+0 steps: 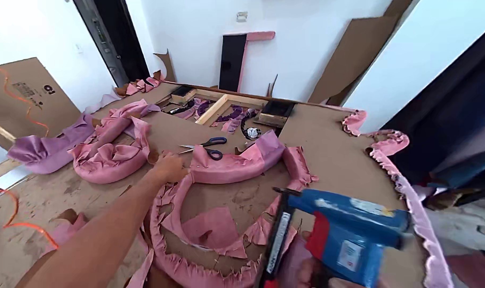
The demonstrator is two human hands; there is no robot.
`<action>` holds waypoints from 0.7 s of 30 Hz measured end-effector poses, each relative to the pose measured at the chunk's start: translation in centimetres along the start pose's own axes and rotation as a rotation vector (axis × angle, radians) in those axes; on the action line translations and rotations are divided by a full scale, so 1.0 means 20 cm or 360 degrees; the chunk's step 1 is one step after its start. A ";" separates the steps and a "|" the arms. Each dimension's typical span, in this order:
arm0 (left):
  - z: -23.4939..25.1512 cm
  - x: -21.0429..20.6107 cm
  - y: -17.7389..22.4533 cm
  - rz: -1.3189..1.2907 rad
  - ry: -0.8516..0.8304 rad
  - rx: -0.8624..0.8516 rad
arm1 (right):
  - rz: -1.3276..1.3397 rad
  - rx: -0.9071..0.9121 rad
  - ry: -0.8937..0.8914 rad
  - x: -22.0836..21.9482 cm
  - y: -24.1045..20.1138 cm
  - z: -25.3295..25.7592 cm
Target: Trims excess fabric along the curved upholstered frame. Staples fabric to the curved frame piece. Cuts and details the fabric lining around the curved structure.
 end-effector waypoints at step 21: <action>0.05 -0.09 -0.07 -0.0674 0.0515 -0.0510 | -0.0203 -0.0553 -0.0011 -0.34 0.46 0.37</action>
Point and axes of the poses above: each hand's wrist, its own z-axis towards the middle knuckle, its own x-axis out of the back of the hand, y = z × x, the point moved 10 cm from there along z, towards the middle knuckle, and after that the axes turned 4 degrees about z, right-handed, at the moved point
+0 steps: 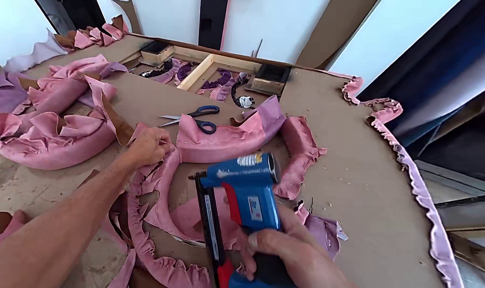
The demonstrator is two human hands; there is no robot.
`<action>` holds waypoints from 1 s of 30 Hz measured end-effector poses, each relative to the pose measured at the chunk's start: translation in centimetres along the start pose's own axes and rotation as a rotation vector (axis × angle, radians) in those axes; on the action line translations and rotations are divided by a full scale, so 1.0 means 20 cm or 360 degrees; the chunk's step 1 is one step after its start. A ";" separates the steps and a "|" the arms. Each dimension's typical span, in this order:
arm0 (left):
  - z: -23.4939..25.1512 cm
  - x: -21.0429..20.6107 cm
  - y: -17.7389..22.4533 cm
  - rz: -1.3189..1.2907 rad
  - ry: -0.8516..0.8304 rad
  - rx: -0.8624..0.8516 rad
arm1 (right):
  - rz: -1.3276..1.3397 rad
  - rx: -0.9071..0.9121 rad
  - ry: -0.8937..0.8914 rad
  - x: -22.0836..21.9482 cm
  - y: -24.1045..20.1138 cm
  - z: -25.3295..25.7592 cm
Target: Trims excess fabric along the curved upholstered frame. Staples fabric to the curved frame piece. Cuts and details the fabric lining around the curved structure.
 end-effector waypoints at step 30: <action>0.01 -0.08 -0.16 0.0062 -0.0110 0.0477 | -0.1258 -0.0445 0.0200 -0.26 -0.18 0.75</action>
Point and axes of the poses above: each hand's wrist, its own z-axis towards the middle knuckle, its own x-axis out of the back of the hand, y = z × x, the point moved 10 cm from there along z, towards the middle knuckle, and after that the axes turned 4 degrees about z, right-handed, at the moved point
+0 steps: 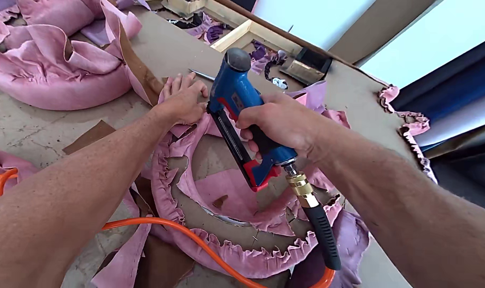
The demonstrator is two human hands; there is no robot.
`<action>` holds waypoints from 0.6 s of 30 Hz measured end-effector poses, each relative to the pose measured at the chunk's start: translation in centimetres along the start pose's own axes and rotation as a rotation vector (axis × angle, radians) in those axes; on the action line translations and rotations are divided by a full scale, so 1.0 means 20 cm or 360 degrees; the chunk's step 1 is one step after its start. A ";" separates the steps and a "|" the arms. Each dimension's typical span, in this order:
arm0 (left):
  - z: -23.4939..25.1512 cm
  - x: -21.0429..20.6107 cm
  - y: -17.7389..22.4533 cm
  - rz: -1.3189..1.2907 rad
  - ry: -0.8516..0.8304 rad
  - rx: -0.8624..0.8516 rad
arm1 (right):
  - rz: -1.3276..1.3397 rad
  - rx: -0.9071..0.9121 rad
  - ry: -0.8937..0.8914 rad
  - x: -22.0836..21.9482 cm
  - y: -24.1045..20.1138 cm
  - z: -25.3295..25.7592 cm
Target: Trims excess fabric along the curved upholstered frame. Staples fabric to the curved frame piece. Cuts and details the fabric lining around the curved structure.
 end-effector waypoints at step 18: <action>0.03 0.00 -0.03 -0.0056 -0.0015 0.0003 | 0.0014 0.0039 0.0014 0.06 -0.03 -0.02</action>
Point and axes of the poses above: each hand's wrist, its own z-axis towards the middle knuckle, its own x-axis out of the back of the hand, y = z × x, the point moved 10 cm from there along z, towards the middle knuckle, and after that the axes turned 4 degrees about z, right-handed, at the moved point
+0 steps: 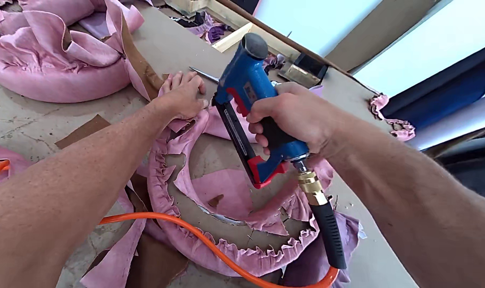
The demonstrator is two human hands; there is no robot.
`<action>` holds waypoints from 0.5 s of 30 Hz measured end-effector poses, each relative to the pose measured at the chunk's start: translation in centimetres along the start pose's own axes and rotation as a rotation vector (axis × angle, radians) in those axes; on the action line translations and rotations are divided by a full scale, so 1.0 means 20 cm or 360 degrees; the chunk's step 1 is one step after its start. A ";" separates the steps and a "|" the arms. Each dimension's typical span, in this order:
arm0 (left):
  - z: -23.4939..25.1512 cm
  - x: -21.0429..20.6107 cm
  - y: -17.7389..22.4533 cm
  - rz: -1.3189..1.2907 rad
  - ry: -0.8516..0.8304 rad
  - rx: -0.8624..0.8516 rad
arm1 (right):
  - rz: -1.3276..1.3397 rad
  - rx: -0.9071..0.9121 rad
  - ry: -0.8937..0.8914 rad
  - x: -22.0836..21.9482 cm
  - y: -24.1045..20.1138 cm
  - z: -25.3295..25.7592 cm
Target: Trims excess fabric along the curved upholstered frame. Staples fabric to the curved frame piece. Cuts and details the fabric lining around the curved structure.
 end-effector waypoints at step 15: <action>0.00 0.01 0.00 -0.0029 0.0091 -0.0069 | 0.0183 0.0089 -0.0036 0.06 -0.03 -0.04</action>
Point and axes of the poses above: each hand's wrist, its own z-axis towards the middle knuckle, its own x-axis out of the back of the hand, y = z × x, the point moved 10 cm from there along z, towards the middle knuckle, and after that the axes turned 4 degrees about z, right-handed, at the moved point
